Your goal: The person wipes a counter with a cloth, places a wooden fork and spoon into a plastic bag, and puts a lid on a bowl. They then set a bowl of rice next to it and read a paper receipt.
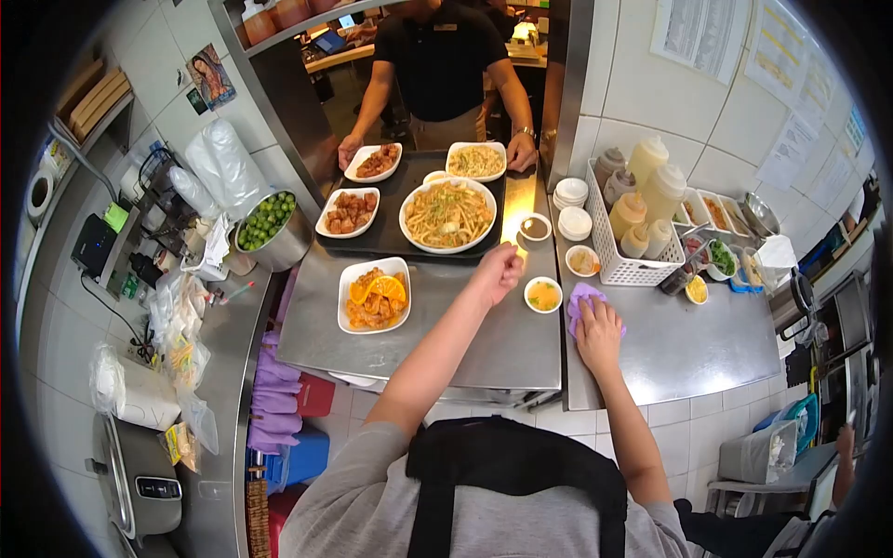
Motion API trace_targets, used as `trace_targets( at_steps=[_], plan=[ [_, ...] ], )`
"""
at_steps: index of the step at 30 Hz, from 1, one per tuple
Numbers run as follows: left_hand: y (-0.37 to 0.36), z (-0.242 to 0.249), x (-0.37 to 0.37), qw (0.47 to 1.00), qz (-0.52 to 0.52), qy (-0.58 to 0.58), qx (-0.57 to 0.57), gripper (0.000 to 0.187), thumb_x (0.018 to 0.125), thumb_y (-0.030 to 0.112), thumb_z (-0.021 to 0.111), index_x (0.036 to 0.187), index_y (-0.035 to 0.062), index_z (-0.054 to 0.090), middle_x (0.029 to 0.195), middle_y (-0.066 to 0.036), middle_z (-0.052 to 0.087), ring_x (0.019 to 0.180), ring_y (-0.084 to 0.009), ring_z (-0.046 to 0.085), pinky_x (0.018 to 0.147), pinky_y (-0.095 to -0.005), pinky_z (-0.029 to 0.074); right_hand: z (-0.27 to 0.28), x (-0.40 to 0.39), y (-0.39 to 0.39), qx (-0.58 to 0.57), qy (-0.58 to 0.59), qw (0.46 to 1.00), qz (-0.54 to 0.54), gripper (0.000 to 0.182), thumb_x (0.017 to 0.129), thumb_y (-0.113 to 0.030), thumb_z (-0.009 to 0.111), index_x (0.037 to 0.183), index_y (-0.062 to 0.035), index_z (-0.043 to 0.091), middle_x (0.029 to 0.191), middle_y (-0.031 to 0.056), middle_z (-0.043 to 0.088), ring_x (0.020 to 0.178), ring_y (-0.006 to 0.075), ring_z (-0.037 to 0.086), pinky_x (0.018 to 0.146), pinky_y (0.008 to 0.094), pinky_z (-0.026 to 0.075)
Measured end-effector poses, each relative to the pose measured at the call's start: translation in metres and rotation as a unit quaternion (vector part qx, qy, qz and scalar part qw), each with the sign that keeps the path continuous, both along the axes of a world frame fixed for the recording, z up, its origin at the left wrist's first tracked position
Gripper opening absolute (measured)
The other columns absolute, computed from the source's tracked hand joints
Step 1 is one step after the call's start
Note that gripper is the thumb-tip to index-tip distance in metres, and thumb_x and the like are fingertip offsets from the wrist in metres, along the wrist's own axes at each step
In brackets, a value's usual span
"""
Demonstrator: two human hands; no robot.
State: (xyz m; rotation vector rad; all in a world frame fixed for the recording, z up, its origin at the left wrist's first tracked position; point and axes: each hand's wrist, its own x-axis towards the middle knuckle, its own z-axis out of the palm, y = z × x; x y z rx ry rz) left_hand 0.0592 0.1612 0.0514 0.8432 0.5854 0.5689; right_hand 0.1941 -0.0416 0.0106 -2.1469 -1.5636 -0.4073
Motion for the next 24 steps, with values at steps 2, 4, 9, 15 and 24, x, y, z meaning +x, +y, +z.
trace_targets(
  at_steps=[2, 4, 9, 15, 24],
  plan=[
    [0.000, 0.000, -0.005, 0.975, -0.029, -0.094, -0.197, 0.016, 0.085, 0.017, 0.050, 0.073, 0.0137, 0.040, 0.059, 0.002, 0.043, 0.040, -0.0031, 0.029, 0.033, -0.0159, 0.019, -0.002, -0.001, -0.001, -0.001, 0.001, 1.000, 0.001, 0.034, 0.075, -0.015, 0.052, 0.108, -0.0061, 0.053, 0.113, 0.0121, 0.049, 0.103, 0.0288, 0.044, 0.086, 0.0407, 0.034],
    [-0.017, 0.011, -0.010, 0.976, -0.063, -0.100, -0.183, 0.014, 0.085, 0.016, 0.050, 0.074, 0.0155, 0.041, 0.060, 0.003, 0.043, 0.040, -0.0032, 0.029, 0.033, -0.0159, 0.019, -0.001, 0.000, 0.000, 0.003, -0.001, 1.000, 0.002, 0.034, 0.075, -0.015, 0.052, 0.108, -0.0063, 0.053, 0.113, 0.0121, 0.049, 0.103, 0.0289, 0.044, 0.086, 0.0405, 0.034],
    [-0.015, 0.011, -0.017, 0.959, -0.021, -0.163, -0.230, 0.015, 0.086, 0.010, 0.046, 0.078, 0.0214, 0.041, 0.060, 0.003, 0.042, 0.041, -0.0040, 0.030, 0.033, -0.0159, 0.019, 0.003, -0.001, 0.000, -0.002, 0.007, 1.000, -0.001, 0.033, 0.075, -0.015, 0.052, 0.107, -0.0070, 0.054, 0.113, 0.0122, 0.049, 0.103, 0.0288, 0.044, 0.085, 0.0401, 0.034],
    [-0.037, 0.019, -0.027, 0.983, -0.064, -0.100, -0.141, 0.041, 0.087, 0.012, 0.043, 0.126, 0.0209, 0.031, 0.060, 0.002, 0.042, 0.041, -0.0037, 0.029, 0.035, -0.0157, 0.020, -0.002, 0.001, 0.001, 0.001, -0.003, 1.000, 0.001, 0.034, 0.075, -0.015, 0.052, 0.108, -0.0067, 0.053, 0.113, 0.0119, 0.049, 0.103, 0.0283, 0.044, 0.085, 0.0404, 0.034],
    [-0.127, -0.022, -0.052, 0.971, -0.174, 0.070, 0.148, 0.022, 0.087, 0.019, 0.049, 0.107, 0.0087, 0.053, 0.056, 0.007, 0.038, 0.046, 0.0000, 0.031, 0.039, -0.0153, 0.021, -0.001, 0.000, 0.000, 0.002, -0.006, 1.000, -0.005, 0.034, 0.075, -0.016, 0.053, 0.107, -0.0066, 0.053, 0.113, 0.0117, 0.049, 0.101, 0.0278, 0.045, 0.083, 0.0405, 0.035]
  ],
)
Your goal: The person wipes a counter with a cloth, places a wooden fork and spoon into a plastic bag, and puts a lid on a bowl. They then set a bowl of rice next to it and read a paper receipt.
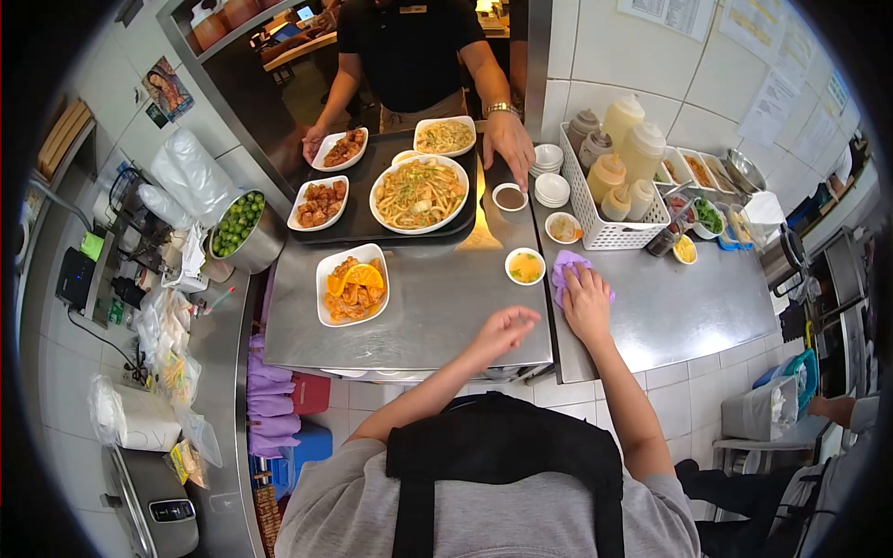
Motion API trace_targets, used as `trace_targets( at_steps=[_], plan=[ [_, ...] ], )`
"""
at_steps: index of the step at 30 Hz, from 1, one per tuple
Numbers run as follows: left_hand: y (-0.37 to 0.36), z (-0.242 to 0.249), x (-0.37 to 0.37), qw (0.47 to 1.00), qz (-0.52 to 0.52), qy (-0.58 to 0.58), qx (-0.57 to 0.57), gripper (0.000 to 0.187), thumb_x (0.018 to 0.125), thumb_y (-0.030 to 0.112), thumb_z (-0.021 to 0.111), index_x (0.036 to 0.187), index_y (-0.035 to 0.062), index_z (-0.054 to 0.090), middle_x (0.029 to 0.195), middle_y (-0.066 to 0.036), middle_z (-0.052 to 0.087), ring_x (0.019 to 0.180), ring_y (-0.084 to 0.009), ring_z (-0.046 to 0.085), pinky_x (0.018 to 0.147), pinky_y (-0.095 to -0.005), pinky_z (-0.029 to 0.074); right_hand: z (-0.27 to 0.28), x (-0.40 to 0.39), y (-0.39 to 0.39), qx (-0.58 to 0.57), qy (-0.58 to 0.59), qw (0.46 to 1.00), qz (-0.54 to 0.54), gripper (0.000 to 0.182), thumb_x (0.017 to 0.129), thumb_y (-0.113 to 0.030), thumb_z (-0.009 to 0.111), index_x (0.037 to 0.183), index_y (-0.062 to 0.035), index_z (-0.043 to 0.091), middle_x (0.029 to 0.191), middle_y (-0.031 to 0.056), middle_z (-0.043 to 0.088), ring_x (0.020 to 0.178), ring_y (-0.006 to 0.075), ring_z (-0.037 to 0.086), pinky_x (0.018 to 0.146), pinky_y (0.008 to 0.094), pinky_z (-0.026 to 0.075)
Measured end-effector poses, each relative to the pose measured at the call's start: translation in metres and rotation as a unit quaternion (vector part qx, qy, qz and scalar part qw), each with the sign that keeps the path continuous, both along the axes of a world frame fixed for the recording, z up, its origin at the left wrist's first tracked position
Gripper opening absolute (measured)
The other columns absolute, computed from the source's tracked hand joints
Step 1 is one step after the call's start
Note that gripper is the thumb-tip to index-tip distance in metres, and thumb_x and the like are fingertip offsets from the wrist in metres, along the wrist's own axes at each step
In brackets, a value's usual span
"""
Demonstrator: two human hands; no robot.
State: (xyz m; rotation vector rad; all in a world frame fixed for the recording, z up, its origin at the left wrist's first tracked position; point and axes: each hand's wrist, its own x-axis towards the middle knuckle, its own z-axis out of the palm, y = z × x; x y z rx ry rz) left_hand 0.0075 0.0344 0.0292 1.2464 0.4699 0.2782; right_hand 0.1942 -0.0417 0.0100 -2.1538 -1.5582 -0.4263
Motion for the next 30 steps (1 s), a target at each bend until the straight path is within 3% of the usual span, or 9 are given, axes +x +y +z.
trace_targets(
  at_steps=[5, 7, 9, 11, 13, 19, 26, 28, 30],
  plan=[
    [-0.040, -0.015, -0.011, 0.976, -0.210, 0.011, 0.049, 0.023, 0.085, 0.017, 0.053, 0.104, 0.0054, 0.052, 0.058, 0.008, 0.042, 0.052, -0.0008, 0.037, 0.046, -0.0176, 0.031, -0.001, 0.001, 0.000, 0.002, 0.004, 1.000, 0.004, 0.034, 0.074, -0.015, 0.052, 0.107, -0.0066, 0.053, 0.112, 0.0115, 0.049, 0.100, 0.0279, 0.046, 0.083, 0.0404, 0.035],
    [-0.035, -0.010, -0.010, 0.973, -0.219, 0.014, 0.066, 0.026, 0.082, 0.017, 0.057, 0.104, 0.0036, 0.052, 0.057, 0.007, 0.044, 0.051, -0.0023, 0.039, 0.048, -0.0184, 0.034, -0.001, 0.003, 0.000, 0.001, 0.004, 1.000, 0.007, 0.034, 0.073, -0.014, 0.052, 0.107, -0.0068, 0.053, 0.111, 0.0115, 0.050, 0.100, 0.0278, 0.046, 0.082, 0.0403, 0.036],
    [-0.021, -0.002, -0.005, 0.948, -0.118, 0.062, 0.288, 0.033, 0.076, 0.017, 0.062, 0.104, 0.0022, 0.051, 0.067, 0.000, 0.051, 0.057, -0.0086, 0.046, 0.055, -0.0235, 0.040, -0.001, 0.005, 0.000, -0.005, 0.024, 1.000, 0.019, 0.035, 0.072, -0.012, 0.052, 0.107, -0.0072, 0.053, 0.110, 0.0112, 0.051, 0.100, 0.0279, 0.046, 0.082, 0.0403, 0.036],
    [-0.004, 0.003, 0.008, 0.846, 0.084, 0.038, 0.525, 0.049, 0.068, 0.015, 0.067, 0.111, 0.0016, 0.046, 0.097, -0.011, 0.053, 0.082, -0.0215, 0.053, 0.073, -0.0325, 0.044, -0.001, 0.005, 0.001, 0.000, 0.023, 0.999, 0.025, 0.036, 0.071, -0.012, 0.053, 0.107, -0.0074, 0.054, 0.110, 0.0112, 0.051, 0.100, 0.0280, 0.046, 0.082, 0.0403, 0.036],
    [0.022, 0.007, 0.030, 0.798, 0.151, 0.046, 0.582, 0.074, 0.061, 0.017, 0.072, 0.124, 0.0046, 0.035, 0.123, -0.016, 0.038, 0.108, -0.0326, 0.040, 0.089, -0.0394, 0.036, -0.002, 0.004, 0.003, 0.005, 0.022, 0.999, 0.031, 0.036, 0.070, -0.012, 0.053, 0.107, -0.0076, 0.054, 0.109, 0.0112, 0.052, 0.100, 0.0281, 0.046, 0.082, 0.0402, 0.036],
    [0.060, -0.005, 0.072, 0.823, 0.113, 0.167, 0.531, 0.100, 0.052, 0.022, 0.077, 0.133, 0.0085, 0.020, 0.124, -0.016, 0.038, 0.113, -0.0329, 0.037, 0.092, -0.0447, 0.033, -0.003, 0.004, 0.007, -0.007, 0.038, 0.998, 0.055, 0.039, 0.067, -0.008, 0.055, 0.106, -0.0075, 0.054, 0.111, 0.0112, 0.050, 0.101, 0.0285, 0.046, 0.082, 0.0413, 0.037],
    [0.063, -0.005, 0.062, 0.838, 0.124, 0.151, 0.509, 0.095, 0.052, 0.018, 0.075, 0.131, 0.0084, 0.023, 0.114, -0.016, 0.047, 0.105, -0.0339, 0.042, 0.090, -0.0415, 0.036, -0.006, 0.002, 0.018, -0.036, 0.055, 0.997, 0.028, 0.042, 0.065, -0.004, 0.056, 0.107, -0.0052, 0.053, 0.109, 0.0136, 0.050, 0.099, 0.0301, 0.046, 0.080, 0.0416, 0.039],
    [0.061, 0.000, 0.050, 0.835, 0.133, 0.145, 0.514, 0.094, 0.052, 0.017, 0.075, 0.130, 0.0087, 0.024, 0.114, -0.016, 0.047, 0.105, -0.0337, 0.043, 0.089, -0.0417, 0.036, 0.001, 0.002, 0.025, 0.001, 0.157, 0.985, 0.075, 0.045, 0.067, -0.001, 0.050, 0.111, -0.0041, 0.051, 0.111, 0.0158, 0.049, 0.099, 0.0337, 0.047, 0.084, 0.0402, 0.040],
    [0.059, 0.009, 0.034, 0.831, 0.147, 0.138, 0.518, 0.092, 0.052, 0.017, 0.075, 0.130, 0.0091, 0.025, 0.113, -0.016, 0.047, 0.104, -0.0335, 0.043, 0.089, -0.0419, 0.036, 0.016, -0.006, 0.039, 0.032, 0.167, 0.981, 0.099, 0.044, 0.066, 0.000, 0.051, 0.110, -0.0022, 0.051, 0.109, 0.0172, 0.049, 0.098, 0.0348, 0.047, 0.084, 0.0408, 0.040]
  ],
)
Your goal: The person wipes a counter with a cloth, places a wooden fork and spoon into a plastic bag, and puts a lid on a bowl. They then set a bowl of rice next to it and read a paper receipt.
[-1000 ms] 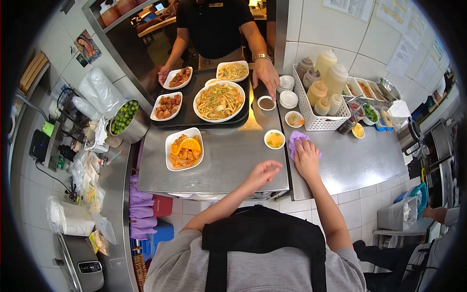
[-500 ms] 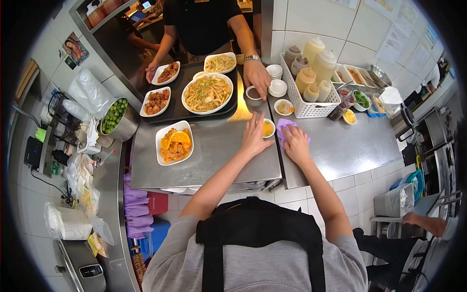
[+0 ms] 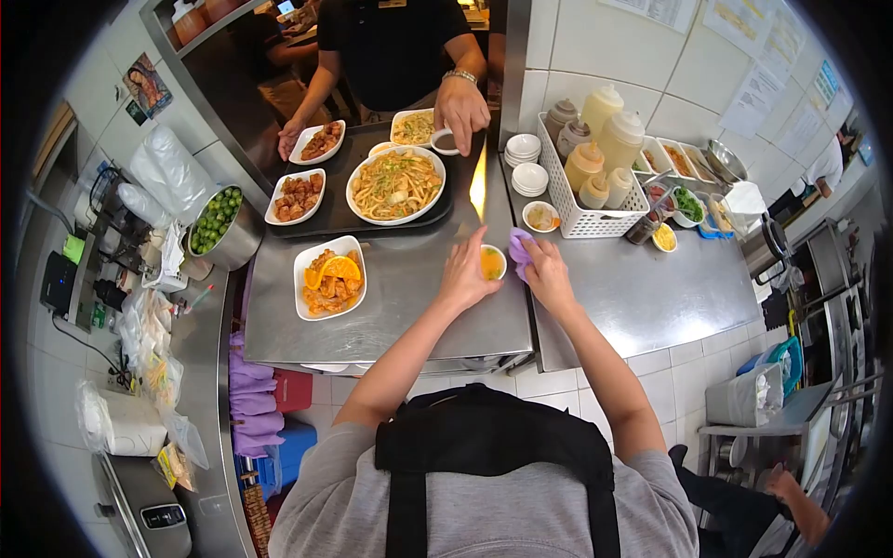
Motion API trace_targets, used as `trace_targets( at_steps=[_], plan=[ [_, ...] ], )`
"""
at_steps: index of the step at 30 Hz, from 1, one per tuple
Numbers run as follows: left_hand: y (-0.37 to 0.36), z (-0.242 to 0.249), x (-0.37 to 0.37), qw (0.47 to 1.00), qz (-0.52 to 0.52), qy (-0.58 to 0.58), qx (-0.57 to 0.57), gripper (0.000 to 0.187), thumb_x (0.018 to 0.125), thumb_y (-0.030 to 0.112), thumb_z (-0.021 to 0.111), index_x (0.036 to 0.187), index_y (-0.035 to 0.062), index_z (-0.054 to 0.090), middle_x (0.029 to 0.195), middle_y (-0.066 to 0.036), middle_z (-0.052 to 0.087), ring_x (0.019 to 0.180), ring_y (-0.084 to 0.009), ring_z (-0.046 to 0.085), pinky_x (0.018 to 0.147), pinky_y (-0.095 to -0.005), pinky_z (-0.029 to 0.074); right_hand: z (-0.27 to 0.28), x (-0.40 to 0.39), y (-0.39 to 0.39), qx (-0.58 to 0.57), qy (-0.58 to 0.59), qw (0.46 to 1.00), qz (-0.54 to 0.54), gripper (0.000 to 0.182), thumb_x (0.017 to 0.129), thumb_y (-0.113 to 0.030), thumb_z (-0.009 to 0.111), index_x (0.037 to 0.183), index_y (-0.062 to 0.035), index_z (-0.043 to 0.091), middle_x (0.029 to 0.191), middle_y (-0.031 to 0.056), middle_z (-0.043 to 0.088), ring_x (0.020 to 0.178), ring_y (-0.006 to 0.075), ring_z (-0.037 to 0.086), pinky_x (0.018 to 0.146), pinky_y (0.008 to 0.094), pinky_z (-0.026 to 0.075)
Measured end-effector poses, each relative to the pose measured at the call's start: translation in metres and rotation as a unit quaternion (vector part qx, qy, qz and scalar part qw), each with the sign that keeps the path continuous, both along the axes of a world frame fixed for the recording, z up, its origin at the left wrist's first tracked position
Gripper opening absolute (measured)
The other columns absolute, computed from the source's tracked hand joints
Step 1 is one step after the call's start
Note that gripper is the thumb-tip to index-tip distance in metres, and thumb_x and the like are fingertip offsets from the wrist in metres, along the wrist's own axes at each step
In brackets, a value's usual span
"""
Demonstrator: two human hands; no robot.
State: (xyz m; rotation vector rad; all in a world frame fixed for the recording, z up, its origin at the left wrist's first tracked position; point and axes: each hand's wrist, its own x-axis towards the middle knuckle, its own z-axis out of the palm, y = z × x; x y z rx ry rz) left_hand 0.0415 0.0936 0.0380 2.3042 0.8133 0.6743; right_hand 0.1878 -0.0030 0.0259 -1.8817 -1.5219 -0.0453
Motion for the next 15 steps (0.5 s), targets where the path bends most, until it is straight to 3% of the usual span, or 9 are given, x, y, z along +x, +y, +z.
trace_targets(
  at_steps=[3, 5, 6, 9, 11, 15],
  plan=[
    [-0.008, 0.017, -0.031, 1.000, 0.000, 0.018, -0.010, 0.088, 0.052, 0.017, 0.074, 0.128, 0.0103, 0.029, 0.112, -0.016, 0.048, 0.103, -0.0334, 0.043, 0.088, -0.0418, 0.036, 0.013, -0.014, 0.031, 0.038, -0.017, 0.999, 0.029, 0.045, 0.068, -0.004, 0.054, 0.113, -0.0006, 0.049, 0.109, 0.0177, 0.049, 0.098, 0.0351, 0.047, 0.084, 0.0412, 0.040],
    [-0.010, 0.024, -0.050, 0.998, 0.007, 0.059, -0.019, 0.084, 0.053, 0.016, 0.074, 0.125, 0.0094, 0.032, 0.112, -0.015, 0.048, 0.104, -0.0334, 0.043, 0.090, -0.0404, 0.035, 0.009, -0.023, 0.059, -0.022, -0.072, 0.997, 0.025, 0.049, 0.072, -0.013, 0.056, 0.118, 0.0006, 0.043, 0.117, 0.0186, 0.044, 0.106, 0.0342, 0.043, 0.088, 0.0437, 0.038],
    [-0.010, 0.023, -0.058, 0.998, 0.012, 0.060, -0.015, 0.084, 0.053, 0.016, 0.074, 0.125, 0.0094, 0.032, 0.112, -0.015, 0.048, 0.104, -0.0334, 0.043, 0.090, -0.0404, 0.035, 0.007, -0.029, 0.068, -0.118, -0.165, 0.979, 0.023, 0.055, 0.077, -0.026, 0.054, 0.122, 0.0018, 0.038, 0.126, 0.0196, 0.037, 0.117, 0.0321, 0.036, 0.094, 0.0471, 0.032],
    [-0.009, 0.024, -0.077, 0.997, 0.019, 0.071, 0.002, 0.081, 0.053, 0.016, 0.074, 0.124, 0.0100, 0.035, 0.112, -0.014, 0.048, 0.104, -0.0335, 0.043, 0.089, -0.0411, 0.035, -0.026, -0.016, 0.120, -0.152, -0.193, 0.969, 0.040, 0.057, 0.080, -0.032, 0.050, 0.123, 0.0024, 0.036, 0.132, 0.0198, 0.030, 0.122, 0.0321, 0.029, 0.098, 0.0491, 0.027],
    [-0.010, 0.025, -0.082, 0.996, 0.029, 0.086, -0.003, 0.080, 0.054, 0.016, 0.073, 0.123, 0.0106, 0.035, 0.112, -0.014, 0.048, 0.104, -0.0332, 0.043, 0.089, -0.0419, 0.034, -0.032, -0.002, 0.153, -0.134, -0.189, 0.973, 0.016, 0.059, 0.081, -0.036, 0.046, 0.123, 0.0037, 0.035, 0.131, 0.0207, 0.031, 0.121, 0.0334, 0.031, 0.098, 0.0477, 0.027],
    [-0.006, 0.023, -0.080, 0.995, 0.039, 0.091, -0.001, 0.079, 0.054, 0.016, 0.073, 0.123, 0.0102, 0.035, 0.112, -0.014, 0.048, 0.104, -0.0330, 0.043, 0.089, -0.0423, 0.034, -0.020, 0.000, 0.179, -0.210, -0.161, 0.957, -0.117, 0.061, 0.082, -0.039, 0.042, 0.120, 0.0086, 0.039, 0.125, 0.0251, 0.038, 0.116, 0.0365, 0.037, 0.094, 0.0450, 0.029]
  ],
)
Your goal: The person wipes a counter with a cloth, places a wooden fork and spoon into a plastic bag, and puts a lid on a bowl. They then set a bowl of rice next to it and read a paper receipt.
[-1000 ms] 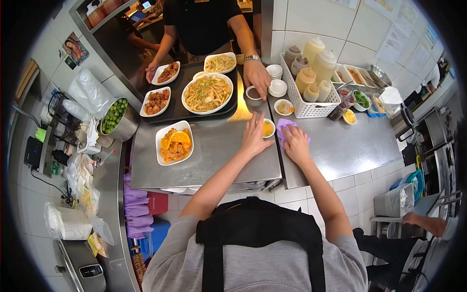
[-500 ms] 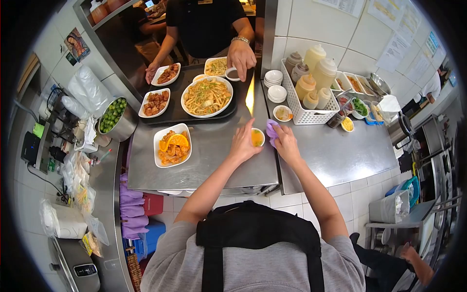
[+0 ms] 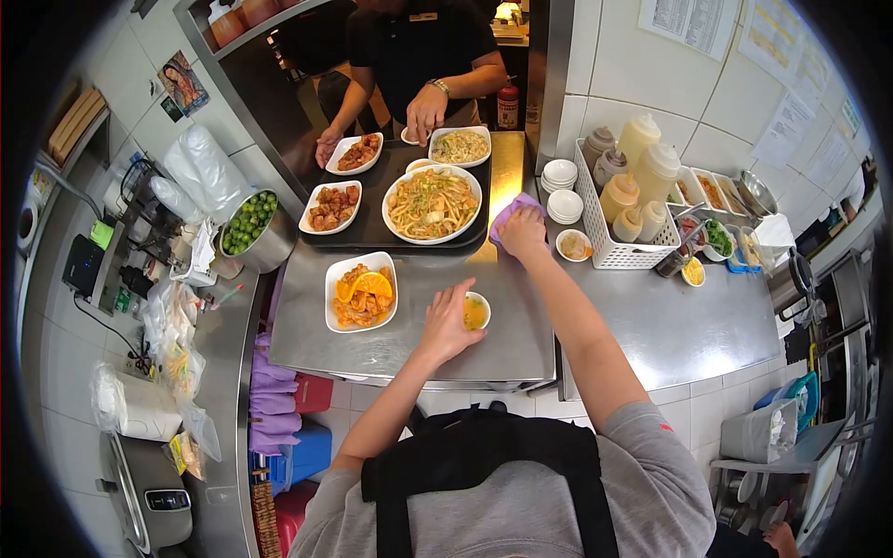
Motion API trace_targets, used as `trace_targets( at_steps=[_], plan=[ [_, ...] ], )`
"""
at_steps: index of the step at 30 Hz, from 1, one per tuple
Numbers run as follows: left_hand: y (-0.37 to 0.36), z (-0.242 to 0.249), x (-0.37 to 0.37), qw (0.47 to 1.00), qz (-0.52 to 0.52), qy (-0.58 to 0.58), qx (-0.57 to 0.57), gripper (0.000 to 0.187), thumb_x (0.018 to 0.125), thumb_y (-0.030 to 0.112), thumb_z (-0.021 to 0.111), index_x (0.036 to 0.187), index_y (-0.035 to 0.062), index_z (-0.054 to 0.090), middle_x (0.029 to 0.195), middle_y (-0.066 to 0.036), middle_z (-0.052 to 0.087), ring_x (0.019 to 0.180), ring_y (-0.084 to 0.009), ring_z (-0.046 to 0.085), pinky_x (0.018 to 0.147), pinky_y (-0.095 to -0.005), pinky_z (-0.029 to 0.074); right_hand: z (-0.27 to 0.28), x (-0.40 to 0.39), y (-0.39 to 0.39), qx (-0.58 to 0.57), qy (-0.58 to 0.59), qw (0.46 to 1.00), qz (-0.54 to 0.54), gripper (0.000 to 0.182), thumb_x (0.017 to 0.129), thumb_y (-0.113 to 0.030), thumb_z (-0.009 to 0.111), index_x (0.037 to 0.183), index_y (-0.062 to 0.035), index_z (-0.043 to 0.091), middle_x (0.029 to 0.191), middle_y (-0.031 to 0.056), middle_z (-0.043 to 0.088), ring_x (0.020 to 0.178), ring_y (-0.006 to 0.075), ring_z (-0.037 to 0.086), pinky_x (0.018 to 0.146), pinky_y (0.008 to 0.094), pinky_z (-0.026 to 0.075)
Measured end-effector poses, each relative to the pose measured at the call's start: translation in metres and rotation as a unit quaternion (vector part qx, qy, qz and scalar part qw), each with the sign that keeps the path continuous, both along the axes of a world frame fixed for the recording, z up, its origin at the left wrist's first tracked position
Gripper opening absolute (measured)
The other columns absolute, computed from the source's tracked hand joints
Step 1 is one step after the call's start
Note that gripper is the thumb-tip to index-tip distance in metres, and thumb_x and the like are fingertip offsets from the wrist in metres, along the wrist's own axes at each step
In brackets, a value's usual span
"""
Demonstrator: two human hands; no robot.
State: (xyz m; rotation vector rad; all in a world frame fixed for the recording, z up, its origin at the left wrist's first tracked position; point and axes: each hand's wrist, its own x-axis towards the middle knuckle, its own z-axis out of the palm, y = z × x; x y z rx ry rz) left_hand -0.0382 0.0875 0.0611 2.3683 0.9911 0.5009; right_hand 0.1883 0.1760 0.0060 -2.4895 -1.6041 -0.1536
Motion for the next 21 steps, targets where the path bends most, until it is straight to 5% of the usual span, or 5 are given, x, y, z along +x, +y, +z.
trace_targets(
  at_steps=[2, 7, 9, 15, 21],
  plan=[
    [0.002, -0.003, 0.006, 1.000, 0.004, -0.006, 0.000, 0.079, 0.054, 0.017, 0.073, 0.123, 0.0096, 0.036, 0.113, -0.014, 0.048, 0.105, -0.0331, 0.042, 0.089, -0.0425, 0.034, 0.014, -0.019, -0.018, -0.107, -0.071, 0.991, -0.037, 0.059, 0.082, -0.040, 0.043, 0.115, 0.0089, 0.044, 0.120, 0.0250, 0.044, 0.115, 0.0385, 0.037, 0.092, 0.0461, 0.028],
    [0.019, -0.013, 0.033, 1.000, 0.000, -0.005, 0.005, 0.078, 0.054, 0.017, 0.074, 0.122, 0.0095, 0.036, 0.113, -0.014, 0.048, 0.105, -0.0328, 0.042, 0.089, -0.0429, 0.034, 0.008, -0.026, -0.097, -0.067, -0.111, 0.991, 0.026, 0.055, 0.079, -0.038, 0.048, 0.108, 0.0083, 0.049, 0.108, 0.0199, 0.053, 0.102, 0.0342, 0.044, 0.086, 0.0451, 0.031],
    [0.028, -0.022, 0.045, 0.999, 0.003, -0.022, 0.023, 0.076, 0.054, 0.018, 0.074, 0.120, 0.0094, 0.038, 0.111, -0.013, 0.049, 0.105, -0.0326, 0.043, 0.088, -0.0435, 0.034, 0.006, -0.019, -0.131, 0.030, -0.102, 0.991, 0.085, 0.051, 0.076, -0.034, 0.051, 0.107, 0.0064, 0.050, 0.106, 0.0179, 0.053, 0.098, 0.0295, 0.046, 0.081, 0.0408, 0.035],
    [0.051, -0.026, 0.084, 0.999, -0.025, -0.029, 0.025, 0.073, 0.055, 0.018, 0.074, 0.118, 0.0097, 0.039, 0.113, -0.014, 0.048, 0.105, -0.0328, 0.042, 0.085, -0.0443, 0.037, 0.013, 0.032, -0.192, 0.104, -0.026, 0.986, 0.128, 0.044, 0.074, -0.024, 0.053, 0.111, -0.0007, 0.050, 0.112, 0.0123, 0.051, 0.096, 0.0252, 0.047, 0.077, 0.0366, 0.038],
    [0.063, -0.031, 0.112, 1.000, -0.008, -0.016, 0.024, 0.074, 0.056, 0.020, 0.074, 0.120, 0.0072, 0.038, 0.111, -0.016, 0.048, 0.103, -0.0322, 0.044, 0.088, -0.0392, 0.037, 0.009, 0.039, -0.246, 0.120, -0.014, 0.993, -0.009, 0.042, 0.073, -0.021, 0.053, 0.111, -0.0039, 0.051, 0.115, 0.0102, 0.050, 0.098, 0.0255, 0.047, 0.079, 0.0368, 0.038]
  ],
)
